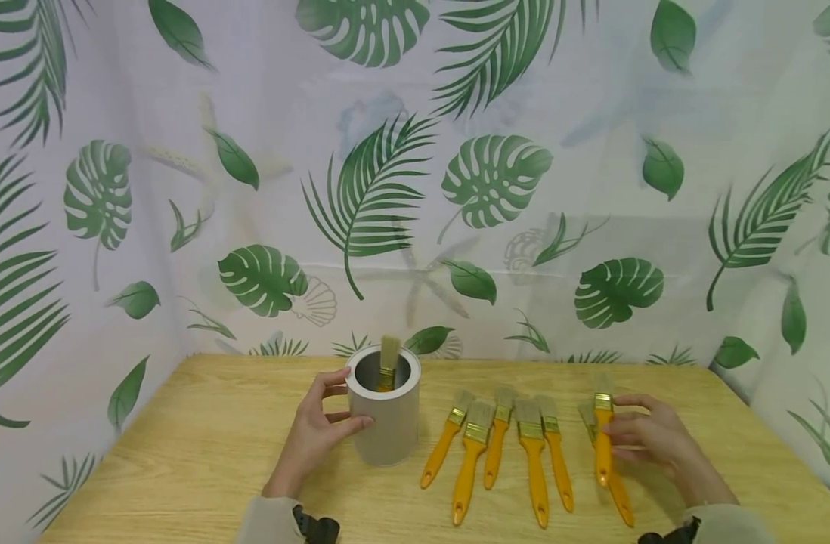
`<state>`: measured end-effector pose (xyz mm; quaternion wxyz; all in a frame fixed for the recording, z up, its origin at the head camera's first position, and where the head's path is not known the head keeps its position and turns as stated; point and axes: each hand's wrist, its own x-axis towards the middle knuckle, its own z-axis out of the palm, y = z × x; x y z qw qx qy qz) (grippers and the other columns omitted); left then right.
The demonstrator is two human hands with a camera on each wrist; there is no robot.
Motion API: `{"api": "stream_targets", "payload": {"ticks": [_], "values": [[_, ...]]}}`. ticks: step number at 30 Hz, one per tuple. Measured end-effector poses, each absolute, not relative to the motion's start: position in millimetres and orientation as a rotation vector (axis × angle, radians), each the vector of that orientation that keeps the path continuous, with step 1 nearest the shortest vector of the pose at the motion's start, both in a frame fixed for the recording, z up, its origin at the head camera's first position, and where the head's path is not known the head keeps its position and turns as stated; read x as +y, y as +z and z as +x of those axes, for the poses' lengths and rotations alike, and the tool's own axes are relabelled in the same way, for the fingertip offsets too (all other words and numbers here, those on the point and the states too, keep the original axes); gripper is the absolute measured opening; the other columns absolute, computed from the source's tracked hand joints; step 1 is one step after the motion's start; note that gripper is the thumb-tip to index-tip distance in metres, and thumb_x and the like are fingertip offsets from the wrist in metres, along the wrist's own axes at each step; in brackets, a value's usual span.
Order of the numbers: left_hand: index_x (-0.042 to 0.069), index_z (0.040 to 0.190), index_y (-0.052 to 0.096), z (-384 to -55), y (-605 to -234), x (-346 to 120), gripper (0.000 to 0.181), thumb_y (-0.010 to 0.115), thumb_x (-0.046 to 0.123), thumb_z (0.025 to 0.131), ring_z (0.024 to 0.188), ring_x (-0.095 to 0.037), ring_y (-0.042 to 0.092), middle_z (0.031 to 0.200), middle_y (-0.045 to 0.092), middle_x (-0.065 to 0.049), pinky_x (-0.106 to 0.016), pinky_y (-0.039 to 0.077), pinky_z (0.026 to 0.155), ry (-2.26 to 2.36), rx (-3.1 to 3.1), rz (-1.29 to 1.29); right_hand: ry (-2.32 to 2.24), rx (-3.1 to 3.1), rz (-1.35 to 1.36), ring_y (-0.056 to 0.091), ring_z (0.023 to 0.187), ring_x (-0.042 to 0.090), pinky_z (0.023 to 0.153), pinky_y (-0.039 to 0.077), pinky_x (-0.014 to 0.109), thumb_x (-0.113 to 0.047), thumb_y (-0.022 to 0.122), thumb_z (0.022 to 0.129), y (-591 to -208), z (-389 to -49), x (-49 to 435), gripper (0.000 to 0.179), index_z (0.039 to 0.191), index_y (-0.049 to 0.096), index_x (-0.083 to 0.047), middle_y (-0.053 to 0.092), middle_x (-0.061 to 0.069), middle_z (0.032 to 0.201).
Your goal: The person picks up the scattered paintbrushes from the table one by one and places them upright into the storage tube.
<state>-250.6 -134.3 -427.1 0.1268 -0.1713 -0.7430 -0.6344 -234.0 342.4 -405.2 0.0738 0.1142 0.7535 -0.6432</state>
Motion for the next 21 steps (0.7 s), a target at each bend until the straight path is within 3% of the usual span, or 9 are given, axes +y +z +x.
{"api": "stream_targets", "payload": {"ticks": [9, 21], "values": [[0.002, 0.132, 0.053, -250, -429, -134, 0.063, 0.084, -0.008, 0.078, 0.118, -0.043, 0.053, 0.141, 0.051, -0.021, -0.052, 0.059, 0.088, -1.836, -2.153, -0.517, -2.111, 2.195, 0.318, 0.07, 0.078, 0.017, 0.071, 0.063, 0.039, 0.006, 0.066, 0.094, -401, -231, 319, 0.059, 0.14, 0.031, 0.008, 0.06, 0.005, 0.103], [0.002, 0.132, 0.053, -250, -429, -134, 0.062, 0.084, -0.008, 0.079, 0.118, -0.042, 0.053, 0.142, 0.051, -0.02, -0.05, 0.059, 0.087, -1.834, -2.144, -0.528, -2.26, 2.138, 0.219, 0.07, 0.075, 0.017, 0.071, 0.063, 0.039, 0.011, 0.062, 0.094, -399, -228, 280, 0.052, 0.136, 0.032, 0.002, 0.058, 0.007, 0.1]]}}
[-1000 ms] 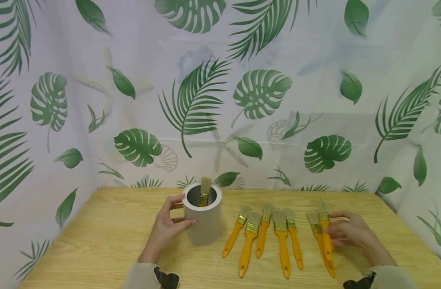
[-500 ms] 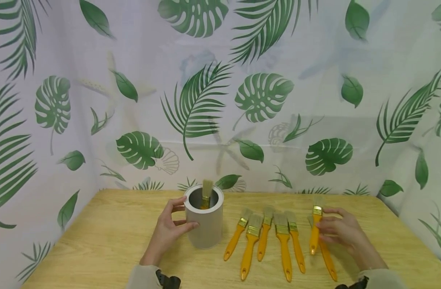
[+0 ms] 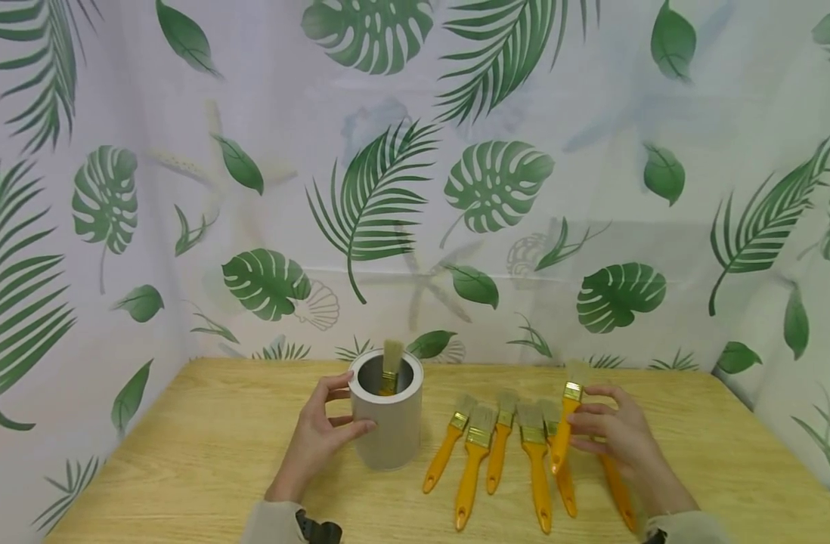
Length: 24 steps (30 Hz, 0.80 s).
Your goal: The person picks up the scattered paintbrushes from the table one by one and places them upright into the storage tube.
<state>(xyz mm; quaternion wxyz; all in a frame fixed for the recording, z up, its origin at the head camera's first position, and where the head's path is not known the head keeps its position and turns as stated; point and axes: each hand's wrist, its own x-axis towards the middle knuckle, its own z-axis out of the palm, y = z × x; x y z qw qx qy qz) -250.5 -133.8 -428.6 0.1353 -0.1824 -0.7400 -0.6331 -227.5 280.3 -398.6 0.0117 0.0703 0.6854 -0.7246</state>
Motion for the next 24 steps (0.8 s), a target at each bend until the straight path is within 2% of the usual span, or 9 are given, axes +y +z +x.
{"api": "stream_targets", "payload": {"ticks": [17, 24], "values": [[0.003, 0.133, 0.054, -252, -430, -133, 0.064, 0.084, -0.007, 0.078, 0.116, -0.038, 0.054, 0.142, 0.052, -0.018, -0.048, 0.059, 0.086, -1.823, -2.151, -0.527, -2.343, 2.17, 0.179, 0.07, 0.075, 0.016, 0.072, 0.063, 0.038, 0.01, 0.065, 0.093, -392, -236, 241, 0.057, 0.139, 0.032, 0.002, 0.061, 0.006, 0.097], [0.002, 0.132, 0.053, -252, -430, -134, 0.062, 0.084, -0.007, 0.078, 0.117, -0.041, 0.053, 0.142, 0.051, -0.02, -0.051, 0.059, 0.087, -1.825, -2.149, -0.527, -2.399, 2.115, 0.213, 0.07, 0.073, 0.016, 0.07, 0.063, 0.036, 0.011, 0.062, 0.095, -386, -240, 221, 0.068, 0.15, 0.025, 0.001, 0.062, 0.007, 0.096]]}}
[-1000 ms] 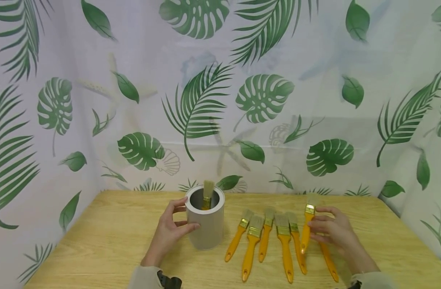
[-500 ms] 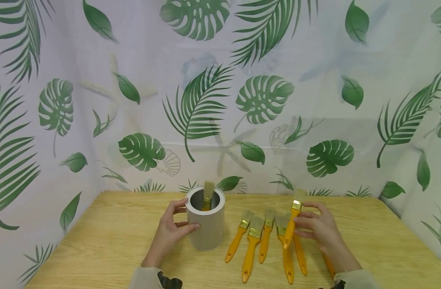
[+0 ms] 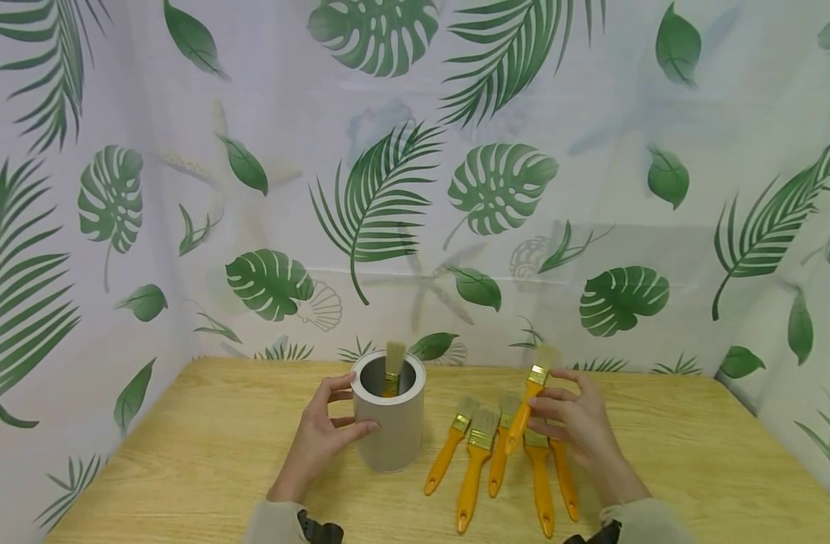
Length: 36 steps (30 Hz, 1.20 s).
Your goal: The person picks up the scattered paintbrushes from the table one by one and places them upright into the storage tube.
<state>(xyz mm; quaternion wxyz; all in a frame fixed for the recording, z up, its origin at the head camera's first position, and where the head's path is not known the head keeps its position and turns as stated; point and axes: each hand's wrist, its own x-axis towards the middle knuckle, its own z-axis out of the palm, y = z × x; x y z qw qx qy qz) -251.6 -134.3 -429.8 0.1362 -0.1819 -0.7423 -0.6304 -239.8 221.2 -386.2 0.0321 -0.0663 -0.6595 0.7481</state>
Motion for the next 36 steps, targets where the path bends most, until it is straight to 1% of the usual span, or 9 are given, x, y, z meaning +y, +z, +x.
{"api": "stream_targets", "payload": {"ticks": [4, 9, 13, 16, 21, 24, 29, 36], "values": [[0.002, 0.131, 0.054, -251, -430, -134, 0.062, 0.084, -0.007, 0.078, 0.117, -0.043, 0.053, 0.142, 0.051, -0.021, -0.05, 0.059, 0.086, -1.837, -2.147, -0.517, 2.308, -2.009, -0.214, 0.07, 0.072, 0.016, 0.068, 0.063, 0.035, 0.012, 0.062, 0.094, -384, -240, 212, 0.068, 0.15, 0.025, -0.001, 0.062, 0.006, 0.095], [0.002, 0.13, 0.054, -248, -432, -133, 0.062, 0.084, -0.007, 0.078, 0.117, -0.042, 0.054, 0.141, 0.051, -0.021, -0.048, 0.06, 0.085, -1.846, -2.142, -0.51, 2.322, -1.973, -0.2, 0.07, 0.07, 0.017, 0.067, 0.063, 0.035, 0.015, 0.061, 0.094, -383, -240, 203, 0.062, 0.144, 0.028, -0.002, 0.06, 0.005, 0.093], [0.002, 0.131, 0.054, -248, -433, -132, 0.062, 0.085, -0.007, 0.078, 0.117, -0.042, 0.054, 0.142, 0.051, -0.021, -0.048, 0.06, 0.085, -1.847, -2.137, -0.523, 2.348, -1.926, -0.201, 0.071, 0.07, 0.017, 0.068, 0.063, 0.034, 0.014, 0.062, 0.094, -381, -239, 197, 0.057, 0.139, 0.031, -0.003, 0.06, 0.008, 0.097], [0.002, 0.132, 0.054, -248, -432, -132, 0.062, 0.084, -0.007, 0.078, 0.118, -0.042, 0.053, 0.142, 0.051, -0.021, -0.047, 0.06, 0.086, -1.848, -2.139, -0.523, 2.352, -1.904, -0.219, 0.071, 0.072, 0.017, 0.07, 0.063, 0.033, 0.013, 0.061, 0.095, -380, -239, 193, 0.057, 0.139, 0.031, -0.004, 0.059, 0.009, 0.1], [0.002, 0.132, 0.054, -250, -431, -132, 0.062, 0.084, -0.006, 0.078, 0.118, -0.041, 0.054, 0.142, 0.051, -0.019, -0.046, 0.06, 0.086, -1.849, -2.147, -0.514, 2.364, -1.835, -0.251, 0.071, 0.074, 0.014, 0.07, 0.063, 0.033, 0.014, 0.061, 0.095, -378, -241, 183, 0.061, 0.143, 0.028, -0.004, 0.058, 0.008, 0.1], [0.003, 0.132, 0.054, -250, -431, -132, 0.063, 0.085, -0.006, 0.077, 0.117, -0.039, 0.054, 0.143, 0.051, -0.018, -0.045, 0.06, 0.086, -1.845, -2.155, -0.501, 2.365, -1.789, -0.239, 0.071, 0.075, 0.014, 0.07, 0.063, 0.034, 0.014, 0.061, 0.094, -375, -242, 176, 0.061, 0.143, 0.029, -0.005, 0.058, 0.008, 0.098], [0.004, 0.132, 0.054, -251, -432, -134, 0.064, 0.085, -0.006, 0.077, 0.117, -0.038, 0.054, 0.143, 0.052, -0.018, -0.046, 0.06, 0.086, -1.831, -2.161, -0.499, 2.372, -1.693, -0.171, 0.071, 0.073, 0.016, 0.071, 0.063, 0.036, 0.015, 0.061, 0.093, -369, -246, 161, 0.057, 0.137, 0.031, -0.006, 0.058, 0.006, 0.094], [0.004, 0.132, 0.053, -251, -431, -134, 0.064, 0.085, -0.007, 0.077, 0.117, -0.041, 0.053, 0.143, 0.051, -0.019, -0.048, 0.06, 0.086, -1.807, -2.167, -0.514, 2.379, -1.575, -0.139, 0.07, 0.071, 0.016, 0.07, 0.063, 0.037, 0.016, 0.063, 0.092, -361, -254, 138, 0.054, 0.128, 0.032, -0.008, 0.058, 0.006, 0.09]]}}
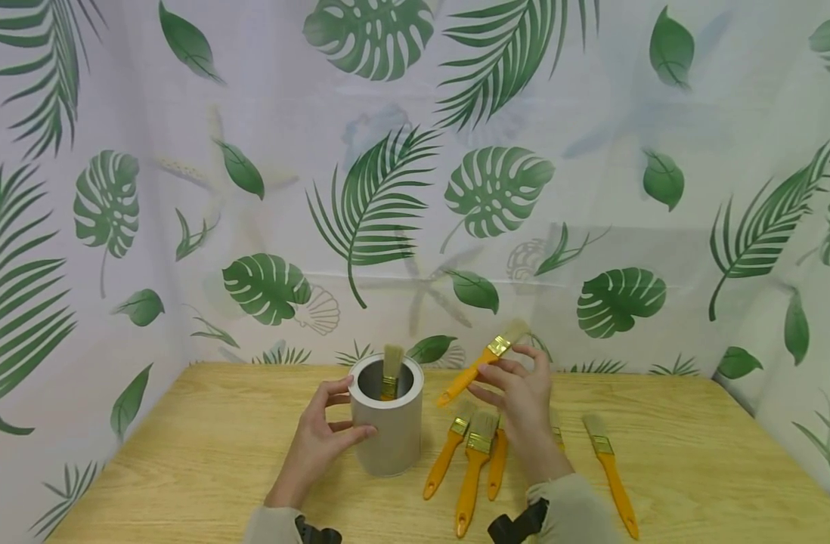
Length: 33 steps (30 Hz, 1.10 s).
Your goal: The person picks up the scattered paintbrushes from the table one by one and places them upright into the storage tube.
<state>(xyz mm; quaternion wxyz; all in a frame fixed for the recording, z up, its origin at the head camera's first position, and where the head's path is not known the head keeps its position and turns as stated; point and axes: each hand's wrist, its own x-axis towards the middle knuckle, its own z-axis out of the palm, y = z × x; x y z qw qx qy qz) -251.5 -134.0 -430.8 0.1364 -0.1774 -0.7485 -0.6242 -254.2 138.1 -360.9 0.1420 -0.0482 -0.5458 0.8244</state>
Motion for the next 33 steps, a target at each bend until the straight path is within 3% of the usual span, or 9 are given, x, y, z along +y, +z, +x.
{"api": "stream_targets", "payload": {"ticks": [14, 24, 28, 33], "values": [[0.002, 0.132, 0.053, -250, -429, -132, 0.063, 0.084, -0.006, 0.078, 0.118, -0.04, 0.053, 0.143, 0.051, -0.02, -0.048, 0.059, 0.087, -1.859, -2.143, -0.504, 2.31, -1.404, -0.108, 0.071, 0.069, 0.019, 0.064, 0.063, 0.036, 0.018, 0.065, 0.089, -359, -266, 96, 0.054, 0.127, 0.034, -0.005, 0.055, 0.016, 0.1], [0.002, 0.131, 0.053, -251, -429, -133, 0.062, 0.084, -0.006, 0.078, 0.117, -0.039, 0.053, 0.143, 0.051, -0.019, -0.047, 0.059, 0.087, -1.84, -2.156, -0.509, 2.116, -1.516, 0.107, 0.066, 0.071, 0.018, 0.066, 0.063, 0.033, 0.021, 0.064, 0.088, -361, -264, 74, 0.054, 0.128, 0.036, -0.003, 0.053, 0.018, 0.103], [0.003, 0.131, 0.053, -251, -430, -134, 0.063, 0.084, -0.007, 0.078, 0.116, -0.04, 0.053, 0.143, 0.051, -0.019, -0.047, 0.06, 0.086, -1.823, -2.16, -0.511, 1.888, -1.7, 0.235, 0.064, 0.076, 0.019, 0.07, 0.061, 0.027, 0.019, 0.069, 0.086, -366, -261, 66, 0.053, 0.128, 0.042, 0.0, 0.056, 0.019, 0.102], [0.004, 0.132, 0.053, -252, -432, -135, 0.064, 0.084, -0.007, 0.078, 0.117, -0.04, 0.052, 0.143, 0.05, -0.018, -0.045, 0.06, 0.086, -1.82, -2.162, -0.54, 1.638, -1.82, 0.427, 0.065, 0.087, 0.032, 0.074, 0.059, 0.024, 0.015, 0.074, 0.083, -371, -259, 64, 0.038, 0.116, 0.058, 0.003, 0.062, 0.018, 0.096]]}}
